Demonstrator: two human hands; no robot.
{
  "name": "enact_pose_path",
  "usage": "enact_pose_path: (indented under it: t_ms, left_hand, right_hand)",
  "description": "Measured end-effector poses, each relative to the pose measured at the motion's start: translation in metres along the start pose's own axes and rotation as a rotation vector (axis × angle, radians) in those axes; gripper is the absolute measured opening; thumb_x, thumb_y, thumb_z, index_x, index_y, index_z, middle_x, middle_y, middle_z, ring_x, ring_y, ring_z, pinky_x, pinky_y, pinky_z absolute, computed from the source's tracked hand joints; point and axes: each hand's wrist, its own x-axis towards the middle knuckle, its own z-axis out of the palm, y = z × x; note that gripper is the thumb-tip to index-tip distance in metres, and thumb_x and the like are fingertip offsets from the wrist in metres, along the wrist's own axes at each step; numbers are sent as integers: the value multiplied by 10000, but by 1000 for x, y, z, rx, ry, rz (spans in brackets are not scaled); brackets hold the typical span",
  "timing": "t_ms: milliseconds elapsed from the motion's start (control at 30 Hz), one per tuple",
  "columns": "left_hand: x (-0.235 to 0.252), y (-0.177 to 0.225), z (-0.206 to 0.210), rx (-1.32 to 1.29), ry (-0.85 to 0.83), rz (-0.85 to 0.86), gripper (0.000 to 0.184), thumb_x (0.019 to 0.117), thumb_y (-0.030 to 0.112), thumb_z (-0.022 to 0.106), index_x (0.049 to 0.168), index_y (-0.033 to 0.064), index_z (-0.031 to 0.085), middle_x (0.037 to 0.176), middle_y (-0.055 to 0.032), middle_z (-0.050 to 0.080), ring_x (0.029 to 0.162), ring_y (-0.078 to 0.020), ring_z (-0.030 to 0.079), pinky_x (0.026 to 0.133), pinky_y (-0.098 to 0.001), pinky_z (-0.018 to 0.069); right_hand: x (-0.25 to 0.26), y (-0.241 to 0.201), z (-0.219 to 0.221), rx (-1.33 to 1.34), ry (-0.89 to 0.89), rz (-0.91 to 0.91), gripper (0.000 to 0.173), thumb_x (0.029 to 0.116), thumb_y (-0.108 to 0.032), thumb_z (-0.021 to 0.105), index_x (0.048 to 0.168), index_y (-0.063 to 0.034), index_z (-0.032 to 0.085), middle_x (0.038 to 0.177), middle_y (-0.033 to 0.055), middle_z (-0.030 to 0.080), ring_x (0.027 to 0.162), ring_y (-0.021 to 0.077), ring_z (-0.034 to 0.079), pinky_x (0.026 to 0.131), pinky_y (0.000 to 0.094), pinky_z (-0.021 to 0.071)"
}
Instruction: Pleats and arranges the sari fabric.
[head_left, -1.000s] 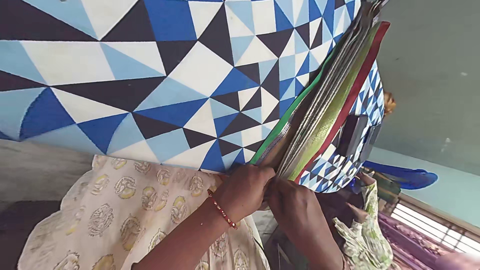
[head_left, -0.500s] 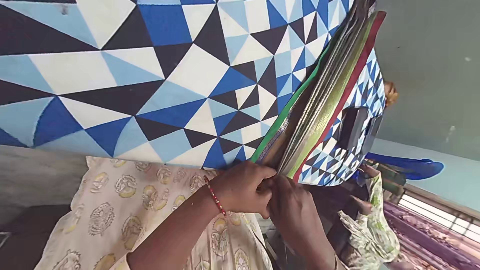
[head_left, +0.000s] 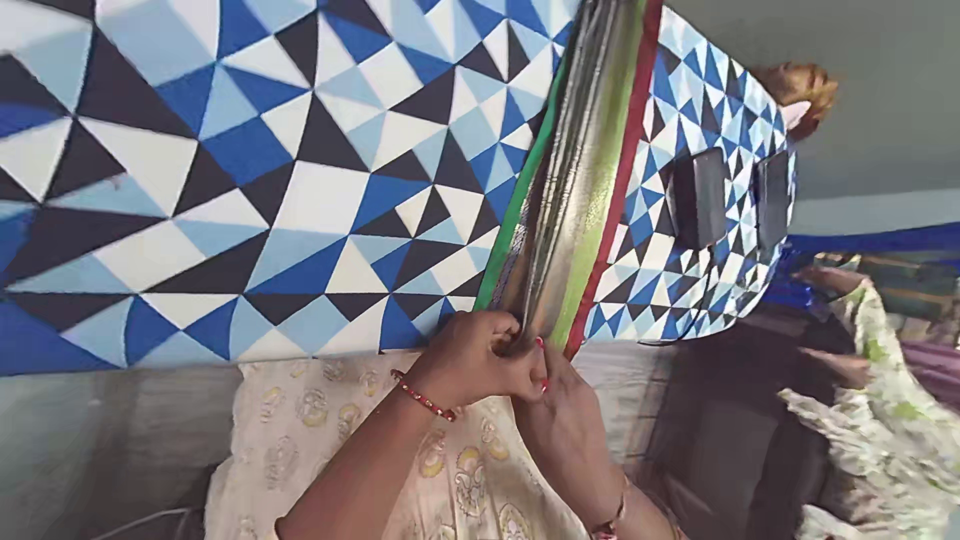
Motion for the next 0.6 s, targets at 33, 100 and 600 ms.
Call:
enact_pose_path:
  t_ms: [33,100,600]
  left_hand:
    - [1,-1,3,-4,35,-9,242,843,264,736,929,43,690,791,14,690,714,-3,641,683,-209,537]
    - [0,0,7,-11,87,-40,189,842,225,729,897,54,672,752,48,675,681,25,637,666,-179,543]
    - [-25,-16,24,-94,345,67,343,912,71,668,1228,125,548,1074,113,713,981,-21,689,867,-260,588]
  right_hand:
    - [-1,-2,4,59,39,43,169,858,-84,647,958,32,718,887,168,692,708,263,703,551,327,557]
    - [-4,-8,9,157,79,122,156,864,-82,628,946,24,707,868,154,684,689,253,700,542,328,558]
    - [-69,11,36,1052,401,196,190,1030,-224,508,961,-149,669,853,34,628,819,165,608,741,234,506]
